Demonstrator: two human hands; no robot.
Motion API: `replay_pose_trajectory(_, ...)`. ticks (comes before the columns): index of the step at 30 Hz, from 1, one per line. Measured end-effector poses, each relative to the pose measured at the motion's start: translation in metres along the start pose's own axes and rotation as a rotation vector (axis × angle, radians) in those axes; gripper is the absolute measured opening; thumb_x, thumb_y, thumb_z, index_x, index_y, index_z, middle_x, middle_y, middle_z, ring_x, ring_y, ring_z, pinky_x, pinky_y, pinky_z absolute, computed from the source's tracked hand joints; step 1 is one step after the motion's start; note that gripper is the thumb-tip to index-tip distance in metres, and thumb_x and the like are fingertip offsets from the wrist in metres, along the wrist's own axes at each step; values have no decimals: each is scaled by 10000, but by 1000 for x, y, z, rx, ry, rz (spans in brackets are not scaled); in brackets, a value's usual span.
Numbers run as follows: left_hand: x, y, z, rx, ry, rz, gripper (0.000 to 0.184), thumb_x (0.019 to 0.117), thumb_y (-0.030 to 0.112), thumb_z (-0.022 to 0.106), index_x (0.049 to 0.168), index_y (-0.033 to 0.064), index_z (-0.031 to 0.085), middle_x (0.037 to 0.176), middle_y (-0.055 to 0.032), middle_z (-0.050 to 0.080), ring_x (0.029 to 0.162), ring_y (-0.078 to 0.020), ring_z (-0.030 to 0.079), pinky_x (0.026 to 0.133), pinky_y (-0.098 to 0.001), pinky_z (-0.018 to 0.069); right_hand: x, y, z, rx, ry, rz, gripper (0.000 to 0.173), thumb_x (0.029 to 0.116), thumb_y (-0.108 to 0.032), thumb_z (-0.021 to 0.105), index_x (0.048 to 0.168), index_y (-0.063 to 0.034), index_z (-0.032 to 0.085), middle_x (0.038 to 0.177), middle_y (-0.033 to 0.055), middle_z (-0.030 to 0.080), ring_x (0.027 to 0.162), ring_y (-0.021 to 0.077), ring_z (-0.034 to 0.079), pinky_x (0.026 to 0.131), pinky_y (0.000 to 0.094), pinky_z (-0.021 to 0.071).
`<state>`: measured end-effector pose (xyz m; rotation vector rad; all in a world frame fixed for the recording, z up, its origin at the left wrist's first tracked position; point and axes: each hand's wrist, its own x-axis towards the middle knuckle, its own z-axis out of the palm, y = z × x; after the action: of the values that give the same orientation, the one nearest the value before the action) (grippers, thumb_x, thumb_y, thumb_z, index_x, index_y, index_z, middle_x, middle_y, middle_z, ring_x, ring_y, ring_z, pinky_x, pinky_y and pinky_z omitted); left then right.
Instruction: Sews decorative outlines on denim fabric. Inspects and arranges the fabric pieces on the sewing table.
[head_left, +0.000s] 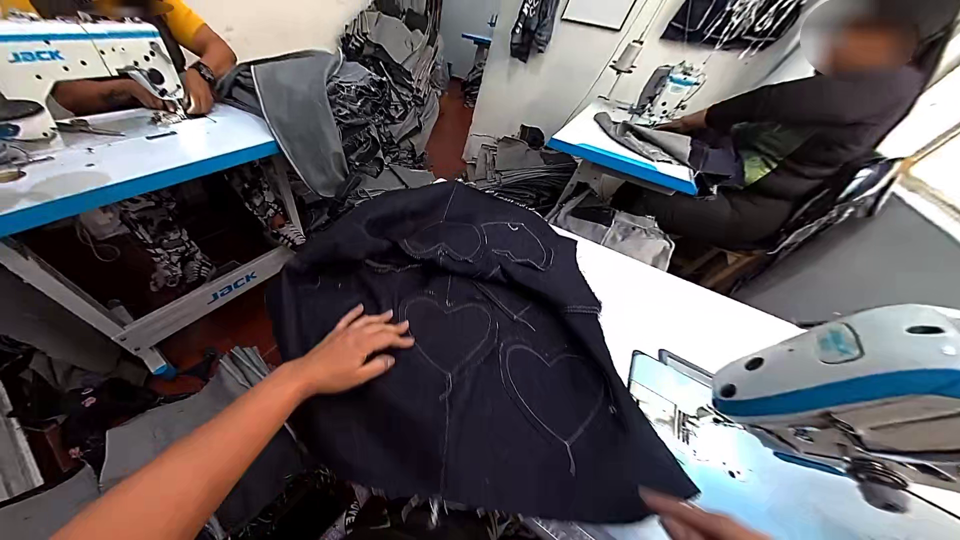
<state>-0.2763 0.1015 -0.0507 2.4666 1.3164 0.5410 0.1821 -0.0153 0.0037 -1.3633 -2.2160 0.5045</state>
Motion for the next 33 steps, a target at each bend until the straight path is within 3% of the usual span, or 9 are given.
replay_pose_trajectory(4,-38,3,-30,-103,356,81,290,1012,248,567,1104,82,787,1207,-30,750,1266,-182,640,1133,-434,471,129,20,5,-153,148,-9,383,999,-326,585,1225,-48,719,1132,174,741,972,372,726,804,649,553)
replay_pose_trajectory(8,-68,-65,-66,-348,860,-554,373,1080,225,440,1280,-26,630,1287,-170,675,1191,-248,650,1047,-451,501,258,41,14,20,97,331,516,1016,-285,650,1392,57,556,1328,358,579,1242,539,544,1024,723,378)
replay_pose_trajectory(13,-74,-106,-38,-988,345,-1159,749,1075,604,172,1404,24,513,1239,-189,644,1115,-305,638,940,-510,517,320,52,28,-89,19,636,756,1004,-396,651,1456,149,388,1331,430,527,1275,572,513,1050,686,382)
replay_pose_trajectory(19,-81,-102,-67,-1023,232,-988,477,1111,430,315,1140,99,657,986,-45,739,923,-146,714,817,-356,589,324,61,9,-143,77,391,196,967,-172,720,1007,16,759,949,276,705,945,481,647,858,697,443)
replay_pose_trajectory(22,-82,-91,-89,-902,232,-926,352,1092,216,454,842,93,669,729,-9,722,667,-88,701,626,-266,584,318,58,12,-166,-19,384,390,989,-283,694,1090,94,687,1028,333,666,1002,506,638,884,687,460)
replay_pose_trajectory(24,-80,-69,-106,-895,333,-851,256,1055,128,503,864,81,667,722,-14,731,647,-84,708,614,-248,592,314,56,21,-176,-128,479,624,984,-390,682,1282,142,547,1188,380,610,1141,537,602,970,683,453)
replay_pose_trajectory(28,-75,-45,-116,-928,596,-625,160,847,19,614,992,64,666,812,-26,764,712,-102,739,660,-274,629,311,40,31,-267,-75,414,318,998,-267,673,1056,45,647,997,298,668,994,496,651,808,677,494)
replay_pose_trajectory(31,-78,-46,-121,-324,865,-460,178,874,81,709,1013,-30,697,888,-59,740,820,-95,713,796,-313,599,302,16,15,-353,-25,353,275,1033,-248,607,1057,22,654,977,287,678,979,506,659,762,668,497)
replay_pose_trajectory(33,-96,-53,-128,205,997,-301,346,968,223,635,944,-113,710,849,-211,716,799,-262,713,789,-485,571,282,0,-11,-356,159,218,291,1047,-234,581,1040,53,630,886,304,666,880,532,667,693,683,494)
